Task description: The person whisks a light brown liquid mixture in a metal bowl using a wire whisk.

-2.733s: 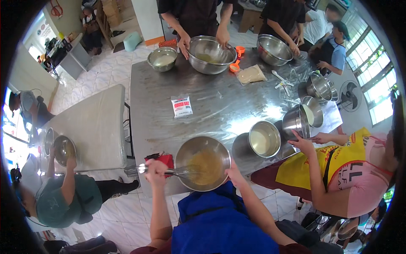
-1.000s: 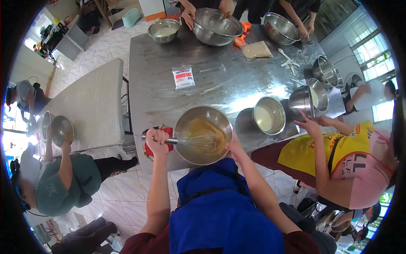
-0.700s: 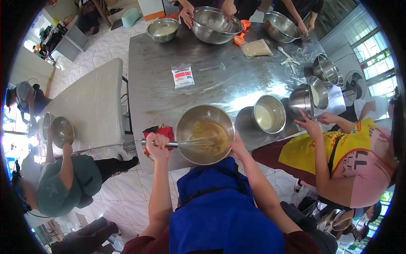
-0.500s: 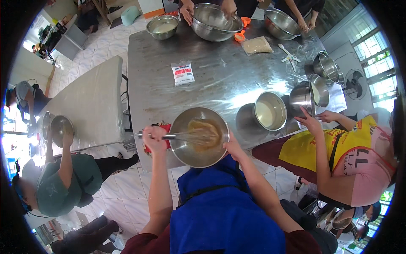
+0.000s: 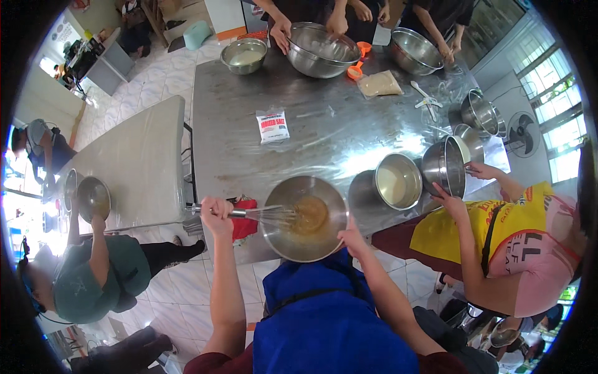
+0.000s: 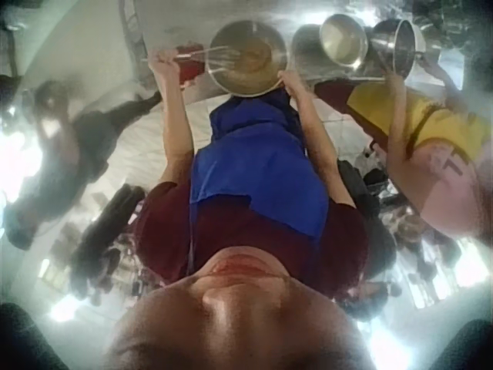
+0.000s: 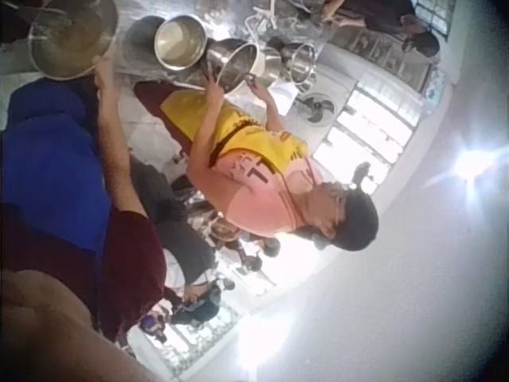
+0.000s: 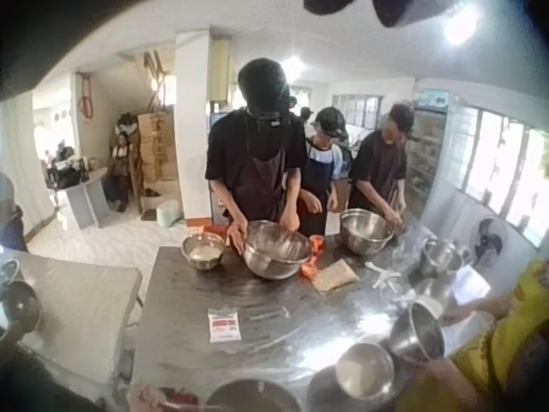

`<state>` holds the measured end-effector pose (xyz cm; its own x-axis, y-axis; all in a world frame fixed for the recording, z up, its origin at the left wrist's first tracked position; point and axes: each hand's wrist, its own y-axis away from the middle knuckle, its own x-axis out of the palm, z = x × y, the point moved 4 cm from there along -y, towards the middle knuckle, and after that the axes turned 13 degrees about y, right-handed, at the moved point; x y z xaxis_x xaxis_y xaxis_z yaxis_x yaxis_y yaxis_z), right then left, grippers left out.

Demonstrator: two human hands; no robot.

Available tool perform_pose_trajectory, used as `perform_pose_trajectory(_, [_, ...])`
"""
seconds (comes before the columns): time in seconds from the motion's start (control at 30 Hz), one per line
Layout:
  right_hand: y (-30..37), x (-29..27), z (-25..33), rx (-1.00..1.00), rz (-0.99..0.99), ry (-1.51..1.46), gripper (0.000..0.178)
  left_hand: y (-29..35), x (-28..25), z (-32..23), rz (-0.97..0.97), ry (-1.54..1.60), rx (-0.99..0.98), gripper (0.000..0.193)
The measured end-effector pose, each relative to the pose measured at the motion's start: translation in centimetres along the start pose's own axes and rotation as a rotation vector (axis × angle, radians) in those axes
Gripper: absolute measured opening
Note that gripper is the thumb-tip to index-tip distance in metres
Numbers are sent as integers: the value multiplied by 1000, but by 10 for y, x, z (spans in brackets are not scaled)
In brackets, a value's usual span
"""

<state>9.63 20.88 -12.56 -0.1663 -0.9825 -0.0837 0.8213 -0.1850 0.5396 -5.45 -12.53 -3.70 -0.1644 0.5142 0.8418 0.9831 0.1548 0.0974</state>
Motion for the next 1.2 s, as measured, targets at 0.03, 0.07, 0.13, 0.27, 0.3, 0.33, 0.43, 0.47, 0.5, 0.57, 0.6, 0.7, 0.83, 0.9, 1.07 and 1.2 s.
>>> perform_pose_trajectory(0.03, [1, 16, 2, -1, 38, 12, 82, 1, 0, 6, -14, 18, 23, 32])
perform_pose_trajectory(0.07, [2, 22, 2, -1, 63, 20, 77, 9, 8, 19, -16, 19, 16, 32])
perform_pose_trajectory(0.13, [0, 15, 12, -82, -1, 233, 84, 30, 28, 42, 89, 50, -150, 32])
perform_pose_trajectory(0.27, [15, -1, 9, 35, -8, -185, 82, 21, 20, 8, 128, -125, -52, 33])
perform_pose_trajectory(0.3, [12, 0, -9, -88, 23, -104, 86, 18, 20, 7, 23, -135, -2, 34])
perform_pose_trajectory(0.33, [16, 7, -11, -71, 32, -102, 86, 29, 7, 17, 6, -142, -2, 34])
perform_pose_trajectory(0.43, [0, 1, -20, -88, -158, -77, 86, 78, -9, 61, -79, 135, 35, 34])
perform_pose_trajectory(0.47, [4, -8, -10, -95, -128, -70, 86, 95, -13, 63, -124, 116, -7, 34])
perform_pose_trajectory(0.5, [18, -14, 9, 37, -108, -91, 86, 104, -16, 54, -91, 98, -26, 32])
perform_pose_trajectory(0.57, [25, -27, 5, 132, -114, -62, 86, 120, -7, 37, -56, 76, -38, 30])
perform_pose_trajectory(0.6, [22, -31, -6, 90, -128, -9, 85, 129, 3, 33, -16, -167, -100, 26])
perform_pose_trajectory(0.7, [4, -34, -14, -42, -84, 130, 83, 146, 39, 15, 657, -727, -178, 9])
perform_pose_trajectory(0.83, [-2, -26, -12, -33, -58, 65, 82, 176, 62, -1, 841, -1017, -519, 46])
perform_pose_trajectory(0.9, [-1, -22, -4, 5, -51, 101, 83, 190, 45, 0, 828, -793, -971, 59])
perform_pose_trajectory(1.07, [-2, -12, 2, -112, -32, 147, 83, 183, 40, 2, 684, -468, -1268, 47])
perform_pose_trajectory(1.2, [-9, -6, 8, -225, -15, 166, 85, 186, 8, 15, -9, -689, -1416, 45])
